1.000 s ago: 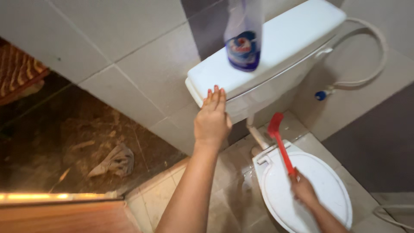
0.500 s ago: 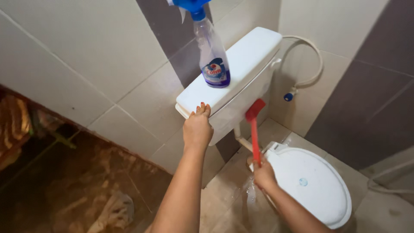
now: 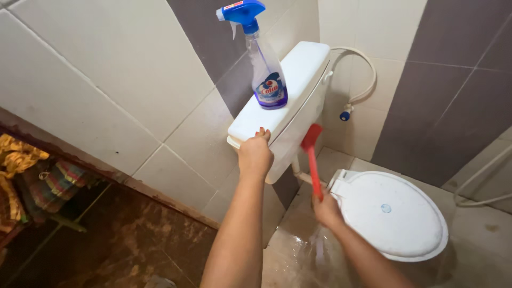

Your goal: The person sprays a cleaning solution onto the toilet seat and tank, scrubs the surfaces with a red brush, and rinses the toilet with a handheld bidet sprayer. The person also flushes the toilet and rinses the interior bowl.

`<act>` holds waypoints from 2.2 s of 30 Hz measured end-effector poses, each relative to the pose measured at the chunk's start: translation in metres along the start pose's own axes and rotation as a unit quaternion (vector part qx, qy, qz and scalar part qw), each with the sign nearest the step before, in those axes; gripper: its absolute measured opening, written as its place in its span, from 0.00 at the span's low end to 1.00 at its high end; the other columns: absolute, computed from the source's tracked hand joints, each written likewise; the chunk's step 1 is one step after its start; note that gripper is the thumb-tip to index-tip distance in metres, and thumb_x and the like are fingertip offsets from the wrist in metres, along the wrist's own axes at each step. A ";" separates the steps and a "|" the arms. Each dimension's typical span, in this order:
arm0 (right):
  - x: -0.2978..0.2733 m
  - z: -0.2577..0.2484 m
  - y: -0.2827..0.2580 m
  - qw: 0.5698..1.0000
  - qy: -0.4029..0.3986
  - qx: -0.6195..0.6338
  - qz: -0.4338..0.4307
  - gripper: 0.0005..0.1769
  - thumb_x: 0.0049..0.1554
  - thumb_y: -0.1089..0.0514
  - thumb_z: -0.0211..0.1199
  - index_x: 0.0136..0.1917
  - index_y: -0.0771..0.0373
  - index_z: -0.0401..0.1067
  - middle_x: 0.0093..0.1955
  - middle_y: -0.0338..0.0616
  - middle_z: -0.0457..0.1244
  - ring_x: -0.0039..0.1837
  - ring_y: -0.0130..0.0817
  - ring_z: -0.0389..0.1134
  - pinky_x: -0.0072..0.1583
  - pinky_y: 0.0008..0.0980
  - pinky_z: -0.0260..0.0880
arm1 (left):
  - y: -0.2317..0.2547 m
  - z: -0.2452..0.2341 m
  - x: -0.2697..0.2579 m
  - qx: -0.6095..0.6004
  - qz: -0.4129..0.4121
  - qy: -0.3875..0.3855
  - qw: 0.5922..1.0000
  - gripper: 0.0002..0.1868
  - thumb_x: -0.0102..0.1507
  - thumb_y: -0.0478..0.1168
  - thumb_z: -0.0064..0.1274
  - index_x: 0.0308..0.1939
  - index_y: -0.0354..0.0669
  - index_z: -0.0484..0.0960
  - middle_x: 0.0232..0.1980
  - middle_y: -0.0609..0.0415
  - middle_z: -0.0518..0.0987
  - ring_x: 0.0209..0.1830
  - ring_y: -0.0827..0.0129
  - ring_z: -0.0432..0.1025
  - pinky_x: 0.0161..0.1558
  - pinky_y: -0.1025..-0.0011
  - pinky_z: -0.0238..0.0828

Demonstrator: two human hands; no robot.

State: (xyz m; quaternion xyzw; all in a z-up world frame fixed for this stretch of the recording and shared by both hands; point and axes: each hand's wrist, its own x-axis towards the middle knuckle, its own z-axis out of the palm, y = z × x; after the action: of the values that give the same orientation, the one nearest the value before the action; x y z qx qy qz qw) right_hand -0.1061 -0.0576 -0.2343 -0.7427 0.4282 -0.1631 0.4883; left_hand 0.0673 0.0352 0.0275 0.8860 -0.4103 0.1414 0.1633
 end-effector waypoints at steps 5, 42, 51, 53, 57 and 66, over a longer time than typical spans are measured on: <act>-0.062 0.007 0.021 0.999 -0.018 0.010 -0.049 0.31 0.64 0.54 0.51 0.80 0.51 0.56 0.46 0.60 0.69 0.46 0.51 0.71 0.48 0.46 0.71 | -0.006 0.000 0.001 -0.009 0.017 -0.016 1.000 0.27 0.55 0.29 0.47 0.59 0.47 0.82 0.66 0.51 0.76 0.55 0.56 0.77 0.55 0.60 0.73; -0.170 -0.052 -0.047 0.956 0.027 0.129 -0.263 0.33 0.66 0.56 0.53 0.82 0.48 0.54 0.52 0.53 0.68 0.46 0.33 0.67 0.46 0.34 0.70 | -0.008 -0.007 0.000 -0.073 -0.005 -0.027 0.997 0.28 0.55 0.27 0.46 0.59 0.50 0.82 0.66 0.56 0.76 0.58 0.57 0.75 0.58 0.61 0.70; -0.077 -0.104 -0.109 0.991 -0.062 0.078 0.084 0.34 0.64 0.49 0.54 0.82 0.41 0.54 0.33 0.45 0.61 0.33 0.38 0.60 0.39 0.41 0.65 | -0.010 -0.004 0.002 -0.062 0.031 0.009 0.998 0.26 0.55 0.29 0.48 0.57 0.47 0.83 0.64 0.51 0.77 0.56 0.55 0.76 0.56 0.60 0.71; -0.100 -0.083 -0.085 0.997 -0.057 -0.012 0.056 0.32 0.64 0.49 0.55 0.81 0.44 0.59 0.39 0.53 0.67 0.40 0.41 0.67 0.45 0.39 0.69 | -0.011 -0.007 0.003 -0.058 0.024 -0.011 0.998 0.25 0.56 0.30 0.48 0.56 0.47 0.83 0.62 0.52 0.78 0.52 0.54 0.77 0.55 0.59 0.72; -0.181 -0.041 -0.021 0.964 -0.078 0.163 -0.197 0.35 0.62 0.57 0.56 0.80 0.58 0.50 0.76 0.54 0.56 0.71 0.37 0.60 0.67 0.32 0.59 | -0.015 -0.010 0.008 -0.035 0.018 -0.059 0.997 0.21 0.63 0.33 0.47 0.58 0.50 0.84 0.51 0.46 0.83 0.51 0.53 0.78 0.55 0.59 0.73; -0.180 -0.035 -0.028 0.990 -0.093 0.105 -0.023 0.37 0.61 0.60 0.57 0.81 0.57 0.49 0.76 0.49 0.59 0.70 0.34 0.61 0.68 0.32 0.58 | -0.016 -0.026 0.009 -0.125 -0.019 -0.033 0.991 0.26 0.58 0.31 0.47 0.57 0.59 0.85 0.50 0.46 0.83 0.49 0.49 0.78 0.54 0.57 0.72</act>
State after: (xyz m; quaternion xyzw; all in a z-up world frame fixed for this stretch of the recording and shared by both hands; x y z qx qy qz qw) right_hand -0.2201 0.0698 -0.1619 -0.7090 0.3440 -0.1483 0.5975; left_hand 0.0823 0.0490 0.0516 0.8704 -0.4132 0.0567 0.2616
